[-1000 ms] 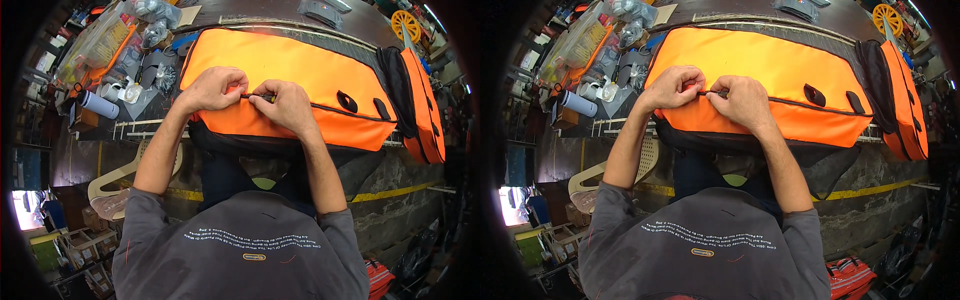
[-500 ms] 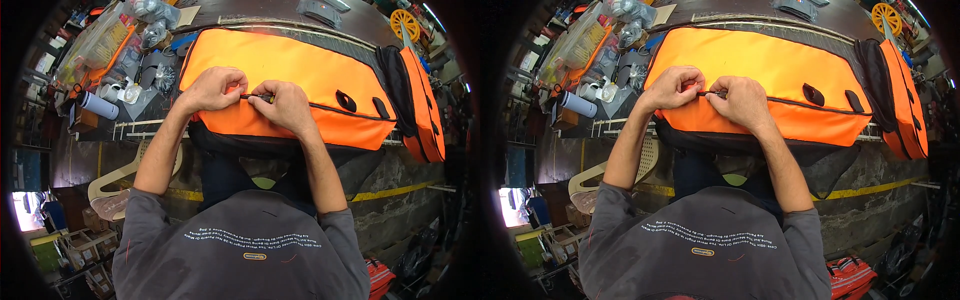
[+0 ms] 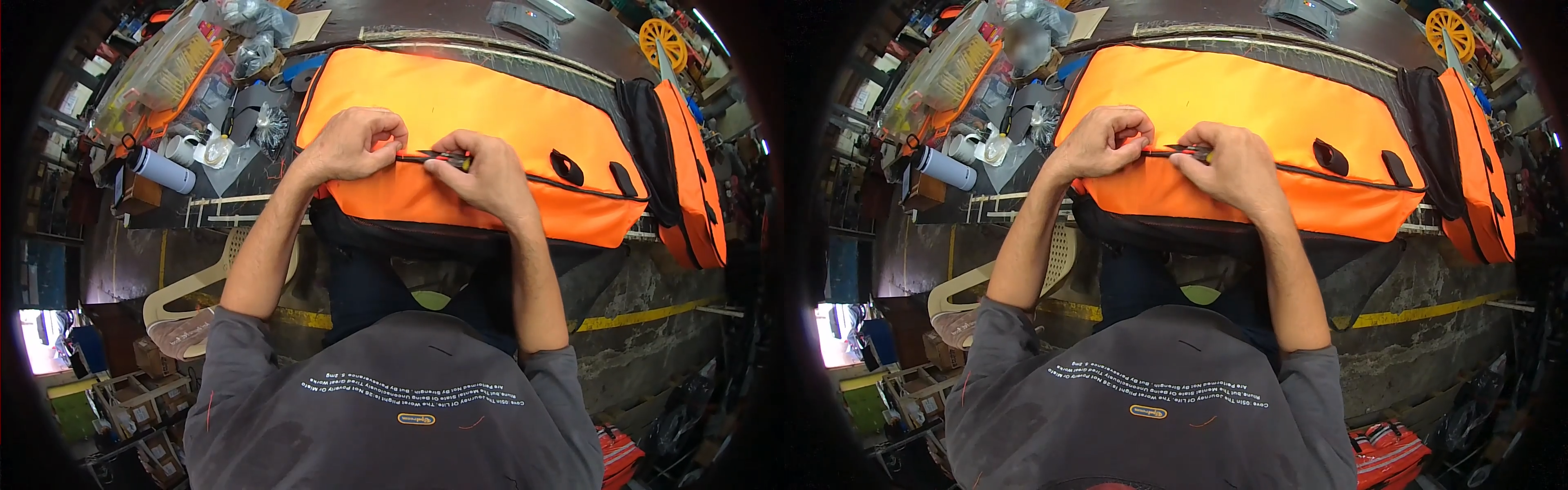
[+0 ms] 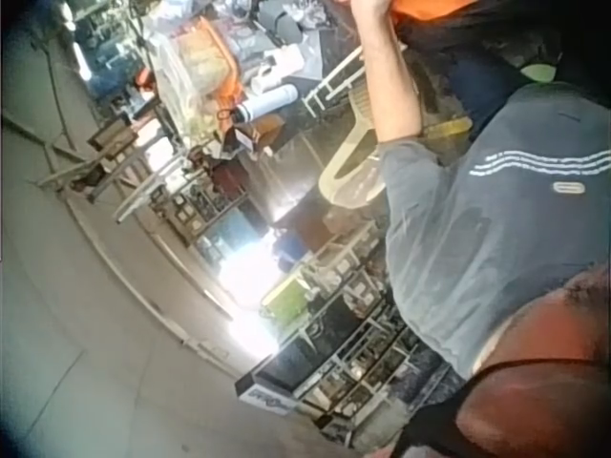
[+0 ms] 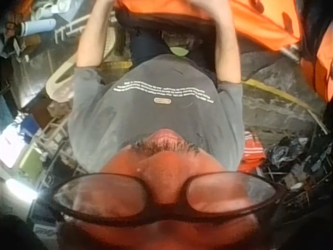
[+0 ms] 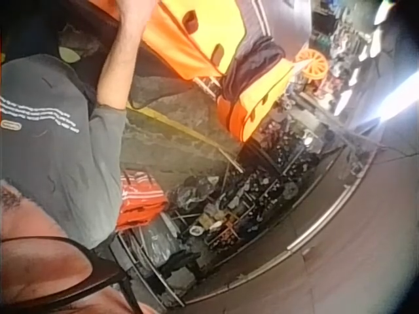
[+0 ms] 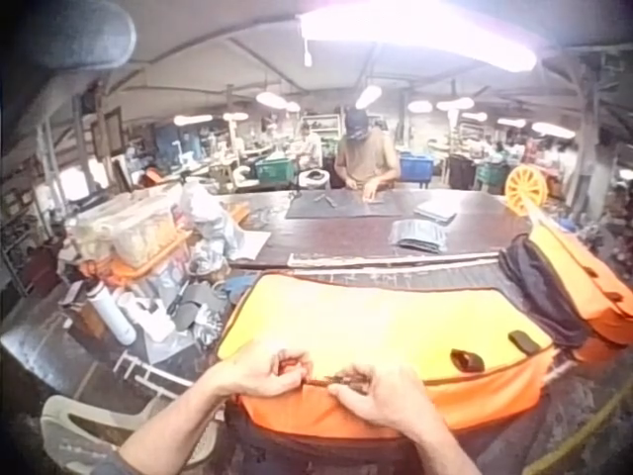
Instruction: Trimming loose threads from manufactured orange bags using thread snips.
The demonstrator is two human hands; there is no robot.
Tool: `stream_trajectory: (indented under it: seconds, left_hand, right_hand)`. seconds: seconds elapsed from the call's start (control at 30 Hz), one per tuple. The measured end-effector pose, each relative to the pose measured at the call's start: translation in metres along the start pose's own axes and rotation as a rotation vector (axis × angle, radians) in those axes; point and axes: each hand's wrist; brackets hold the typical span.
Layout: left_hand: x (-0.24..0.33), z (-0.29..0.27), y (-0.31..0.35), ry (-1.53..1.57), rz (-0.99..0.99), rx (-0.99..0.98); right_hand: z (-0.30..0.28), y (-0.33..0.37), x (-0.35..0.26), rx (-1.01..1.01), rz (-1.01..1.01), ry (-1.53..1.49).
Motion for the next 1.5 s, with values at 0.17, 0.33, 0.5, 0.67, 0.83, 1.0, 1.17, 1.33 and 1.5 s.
stream_trajectory:
  seconds: [0.17, 0.33, 0.5, 0.67, 0.83, 1.0, 1.17, 1.33, 1.5]
  left_hand:
    - [0.011, 0.004, -0.001, 0.063, -0.07, -0.004]
    - [0.007, 0.009, 0.002, 0.214, -0.101, 0.001]
    - [0.01, 0.007, 0.004, 0.158, -0.087, -0.012]
    - [0.011, 0.008, 0.004, 0.171, -0.11, 0.0]
    - [0.012, 0.01, 0.005, 0.211, -0.109, 0.003]
    - [0.032, -0.003, 0.013, -0.019, -0.048, 0.103]
    - [0.057, 0.03, 0.047, 0.239, -0.272, 0.248]
    - [0.057, 0.078, 0.057, -0.112, -0.238, 0.555]
    - [0.046, 0.108, 0.048, -0.339, -0.161, 0.689]
  right_hand:
    - [-0.008, 0.004, 0.006, 0.001, 0.06, -0.018]
    - [-0.002, 0.002, 0.003, -0.014, 0.023, 0.016]
    - [-0.002, -0.001, 0.003, -0.049, 0.05, 0.045]
    - [-0.001, -0.004, 0.005, -0.069, 0.04, 0.039]
    - [0.001, -0.006, 0.003, -0.079, 0.035, 0.052]
    - [-0.006, -0.001, 0.004, -0.062, 0.04, 0.033]
    - [-0.012, -0.001, 0.03, 0.013, -0.052, 0.133]
    - [-0.009, -0.015, 0.036, -0.093, 0.081, 0.111]
    - [0.0, -0.02, 0.055, -0.181, 0.167, 0.046]
Point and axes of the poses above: each hand's wrist, its own y-axis away from the middle knuckle, its own z-axis out of the palm, x = y × z, and after that the axes turned 8 degrees about x, right-handed
